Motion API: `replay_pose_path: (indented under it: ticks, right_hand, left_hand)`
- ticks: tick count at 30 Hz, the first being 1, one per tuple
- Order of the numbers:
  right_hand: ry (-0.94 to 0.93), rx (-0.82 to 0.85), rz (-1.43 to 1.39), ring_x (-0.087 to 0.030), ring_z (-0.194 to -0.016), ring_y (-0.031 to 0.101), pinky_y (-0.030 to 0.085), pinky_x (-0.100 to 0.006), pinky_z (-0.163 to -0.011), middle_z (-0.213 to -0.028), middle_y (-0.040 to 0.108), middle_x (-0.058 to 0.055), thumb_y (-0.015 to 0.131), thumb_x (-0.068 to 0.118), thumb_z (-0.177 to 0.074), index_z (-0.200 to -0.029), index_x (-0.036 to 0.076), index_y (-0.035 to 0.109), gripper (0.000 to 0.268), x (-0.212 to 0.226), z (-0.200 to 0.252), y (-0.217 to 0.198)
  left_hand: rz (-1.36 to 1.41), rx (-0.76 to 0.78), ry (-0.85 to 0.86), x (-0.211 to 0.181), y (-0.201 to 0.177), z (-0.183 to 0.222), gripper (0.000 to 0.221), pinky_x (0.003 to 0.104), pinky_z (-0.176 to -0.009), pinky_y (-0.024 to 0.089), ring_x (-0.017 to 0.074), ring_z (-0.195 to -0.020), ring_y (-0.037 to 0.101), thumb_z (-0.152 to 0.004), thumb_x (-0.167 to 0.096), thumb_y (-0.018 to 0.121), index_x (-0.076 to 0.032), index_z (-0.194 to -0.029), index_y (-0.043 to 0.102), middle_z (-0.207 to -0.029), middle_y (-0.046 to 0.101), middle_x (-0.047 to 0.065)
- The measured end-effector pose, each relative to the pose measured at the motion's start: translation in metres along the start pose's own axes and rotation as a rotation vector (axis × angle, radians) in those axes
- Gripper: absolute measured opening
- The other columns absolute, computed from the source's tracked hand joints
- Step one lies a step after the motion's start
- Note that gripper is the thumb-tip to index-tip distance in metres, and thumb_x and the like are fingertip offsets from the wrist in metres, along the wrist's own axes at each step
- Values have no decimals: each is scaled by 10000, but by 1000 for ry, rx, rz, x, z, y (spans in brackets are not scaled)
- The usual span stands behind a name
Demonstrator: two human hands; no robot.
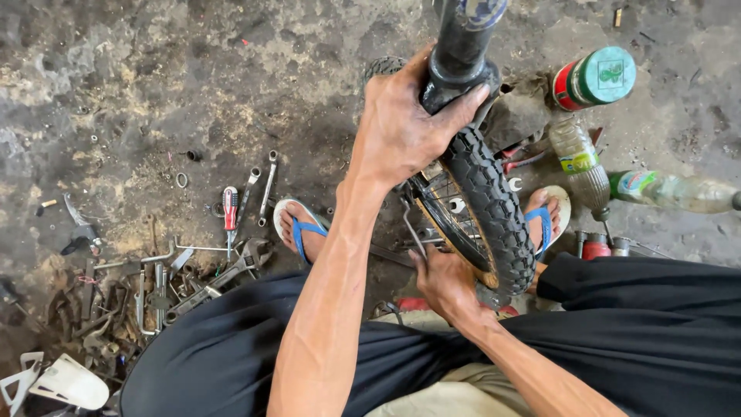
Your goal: Repairing a bicycle by attaching the front wheel to the fork using a wrench and screwdriver
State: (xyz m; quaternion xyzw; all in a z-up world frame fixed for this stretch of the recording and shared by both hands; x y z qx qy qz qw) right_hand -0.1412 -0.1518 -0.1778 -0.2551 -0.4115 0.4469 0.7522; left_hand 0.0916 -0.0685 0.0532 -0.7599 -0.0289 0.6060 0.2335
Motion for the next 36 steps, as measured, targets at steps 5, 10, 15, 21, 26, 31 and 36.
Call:
replay_pose_path:
  ticks: [5, 10, 15, 21, 26, 31, 36]
  right_hand:
    - [-84, -77, -11, -431, -542, 653, 483, -579, -504, -646, 686, -179, 437, 429, -1070, -987, 86, 610, 393, -9, -7, 28]
    - [-103, -197, -109, -423, -556, 658, 457, -535, -525, -661, 698, -214, 436, 432, -1059, -1018, 76, 708, 449, -23, -30, 66]
    - [-293, -457, -227, -265, -415, 546, 445, -436, -409, -562, 580, -97, 431, 310, -1074, -842, 114, 626, 361, -18, -64, 90]
    - [-189, -521, -297, -495, -611, 568, 372, -556, -528, -662, 614, -181, 486, 339, -1047, -766, 134, 582, 361, -6, -93, 93]
    - [92, -220, -553, -349, -635, 607, 405, -465, -622, -619, 641, -131, 504, 440, -1015, -709, 110, 608, 463, -16, -81, 78]
    - [156, 43, -848, -78, -467, 377, 255, -288, -461, -505, 514, 32, 610, 479, -994, -649, 148, 688, 485, -36, -52, 81]
    - [231, 187, -1106, -191, -682, 623, 505, -327, -575, -756, 654, -91, 351, 640, -990, -892, 87, 692, 657, -57, -31, 80]
  left_hand:
    - [4, -1, -51, 6, -6, 0, 337, 307, -664, 505, 107, -684, 590, -886, -412, 681, -174, -1126, 670, -819, 734, -29]
    - [108, -43, 7, 7, -10, 4, 291, 270, -725, 547, 118, -792, 663, -912, -346, 693, -142, -1115, 652, -972, 735, -15]
    - [8, -41, -43, 7, -13, 4, 279, 336, -738, 530, 232, -823, 757, -904, -399, 642, -192, -1091, 642, -1007, 736, 18]
    - [31, -34, -75, 17, -15, 8, 374, 299, -821, 564, 186, -961, 794, -877, -411, 684, -162, -1157, 673, -1149, 758, 20]
    - [113, -20, -23, 21, -15, 10, 340, 287, -605, 520, 126, -608, 638, -895, -396, 682, -156, -1135, 659, -802, 736, -20]
    - [112, 32, -34, 18, -9, 12, 365, 291, -659, 518, 111, -674, 645, -895, -411, 682, -170, -1168, 662, -810, 762, -23]
    - [80, 59, -19, 11, 3, 12, 366, 312, -634, 520, 135, -643, 666, -901, -372, 656, -160, -1199, 662, -815, 765, 6]
Point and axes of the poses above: each hand's wrist, its own z-axis away from the middle knuckle, its own y-axis out of the palm, x = y × z, the point moved 7 cm from there along -z, towards the middle knuckle
